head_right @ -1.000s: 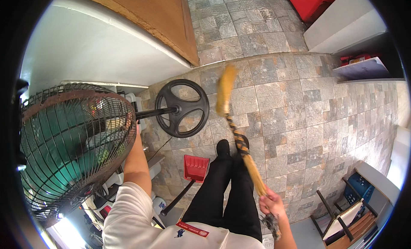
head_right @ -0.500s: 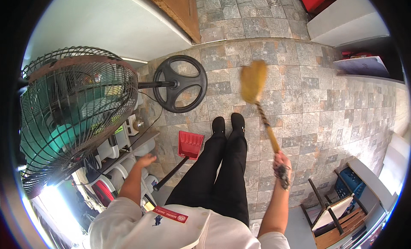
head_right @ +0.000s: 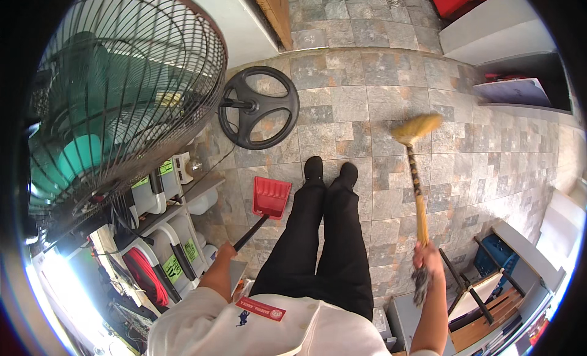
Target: The person sweeps a tiled floor with a broom and dustpan, moving around furniture and equipment. They reposition a chair and a blue basket to access areas underneath, then continue sweeping the floor.
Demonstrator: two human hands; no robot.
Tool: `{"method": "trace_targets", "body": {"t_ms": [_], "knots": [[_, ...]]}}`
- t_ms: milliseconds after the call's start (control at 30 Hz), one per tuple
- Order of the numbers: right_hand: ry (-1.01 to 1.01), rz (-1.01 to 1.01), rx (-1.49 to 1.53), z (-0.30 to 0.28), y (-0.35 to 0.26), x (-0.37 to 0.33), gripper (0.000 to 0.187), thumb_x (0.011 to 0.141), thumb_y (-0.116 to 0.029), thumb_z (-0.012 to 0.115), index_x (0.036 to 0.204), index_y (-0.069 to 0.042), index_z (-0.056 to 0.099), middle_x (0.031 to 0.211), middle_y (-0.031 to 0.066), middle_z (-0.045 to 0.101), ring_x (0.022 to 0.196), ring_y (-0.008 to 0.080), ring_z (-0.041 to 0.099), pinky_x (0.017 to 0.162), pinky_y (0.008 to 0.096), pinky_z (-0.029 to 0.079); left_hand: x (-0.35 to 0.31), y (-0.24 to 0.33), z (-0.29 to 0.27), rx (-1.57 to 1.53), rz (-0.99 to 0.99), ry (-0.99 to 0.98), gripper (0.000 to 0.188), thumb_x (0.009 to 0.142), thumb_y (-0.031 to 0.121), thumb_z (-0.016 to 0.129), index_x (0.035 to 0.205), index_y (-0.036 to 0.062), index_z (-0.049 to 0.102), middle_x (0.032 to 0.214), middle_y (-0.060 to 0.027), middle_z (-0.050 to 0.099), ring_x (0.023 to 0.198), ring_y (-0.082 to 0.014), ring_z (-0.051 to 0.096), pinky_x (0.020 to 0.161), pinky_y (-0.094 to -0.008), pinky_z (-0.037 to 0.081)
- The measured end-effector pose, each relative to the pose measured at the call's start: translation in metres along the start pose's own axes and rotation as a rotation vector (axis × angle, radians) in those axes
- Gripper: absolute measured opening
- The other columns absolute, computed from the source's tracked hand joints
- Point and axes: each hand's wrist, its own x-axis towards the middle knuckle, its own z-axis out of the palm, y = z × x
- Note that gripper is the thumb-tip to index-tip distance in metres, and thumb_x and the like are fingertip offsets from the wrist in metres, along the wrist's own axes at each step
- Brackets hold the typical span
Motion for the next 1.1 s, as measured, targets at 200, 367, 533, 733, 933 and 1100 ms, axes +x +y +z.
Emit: {"method": "trace_targets", "body": {"t_ms": [200, 367, 533, 733, 933, 1100], "knots": [[-0.277, -0.073, -0.218, 0.064, 0.027, -0.074, 0.056, 0.077, 0.009, 0.042, 0.124, -0.008, 0.017, 0.107, 0.0110, 0.039, 0.078, 0.0208, 0.058, 0.057, 0.0273, 0.051, -0.015, -0.011, 0.044, 0.081, 0.073, -0.068, 0.034, 0.073, 0.022, 0.056, 0.106, 0.0139, 0.055, 0.108, -0.0079, 0.055, 0.102, -0.0219, 0.052, 0.082, -0.0364, 0.042], [-0.573, -0.078, -0.407, 0.125, 0.031, -0.059, 0.047, 0.079, -0.008, 0.053, 0.117, -0.007, 0.024, 0.059, 0.0043, 0.048, 0.039, 0.0089, 0.040, 0.033, 0.0234, 0.032, -0.068, -0.045, 0.095, -0.113, 0.172, -0.006, 0.035, 0.073, 0.028, 0.051, 0.106, 0.0156, 0.054, 0.096, -0.0114, 0.059, 0.091, -0.0253, 0.056, 0.075, -0.0376, 0.045], [-0.669, -0.079, -0.299, 0.182, 0.053, 0.028, 0.021, 0.083, -0.024, 0.051, 0.078, -0.004, 0.048, 0.050, 0.0005, 0.045, 0.040, 0.0076, 0.041, 0.037, 0.0235, 0.033, -0.122, -0.078, 0.133, -0.138, 0.198, 0.129, 0.033, 0.070, 0.031, 0.052, 0.096, 0.0117, 0.060, 0.091, -0.0143, 0.060, 0.088, -0.0284, 0.057, 0.073, -0.0384, 0.045], [-0.561, -0.083, -0.269, 0.098, 0.069, 0.086, 0.033, 0.081, -0.030, 0.052, 0.058, -0.006, 0.052, 0.049, -0.0001, 0.048, 0.042, 0.0102, 0.043, 0.039, 0.0261, 0.034, -0.162, -0.077, 0.148, -0.010, 0.300, 0.190, 0.037, 0.067, 0.032, 0.054, 0.089, 0.0037, 0.061, 0.088, -0.0181, 0.059, 0.084, -0.0282, 0.058, 0.072, -0.0380, 0.045], [-0.084, 0.074, 0.273, -0.143, 0.096, 0.092, 0.026, 0.084, -0.021, 0.047, 0.061, -0.009, 0.044, 0.048, -0.0038, 0.038, 0.039, 0.0073, 0.034, 0.037, 0.0240, 0.029, -0.146, -0.066, 0.138, 0.254, 0.418, 0.154, 0.042, 0.070, 0.043, 0.051, 0.086, 0.0050, 0.062, 0.088, -0.0184, 0.058, 0.085, -0.0314, 0.056, 0.076, -0.0374, 0.043], [0.159, 0.060, 0.209, -0.269, 0.071, 0.154, 0.023, 0.085, -0.017, 0.046, 0.067, -0.002, 0.046, 0.048, 0.0011, 0.039, 0.038, 0.0103, 0.036, 0.036, 0.0250, 0.031, -0.154, -0.032, 0.102, 0.256, 0.421, 0.142, 0.043, 0.071, 0.044, 0.051, 0.085, 0.0053, 0.062, 0.082, -0.0171, 0.059, 0.082, -0.0306, 0.057, 0.073, -0.0361, 0.044]]}}
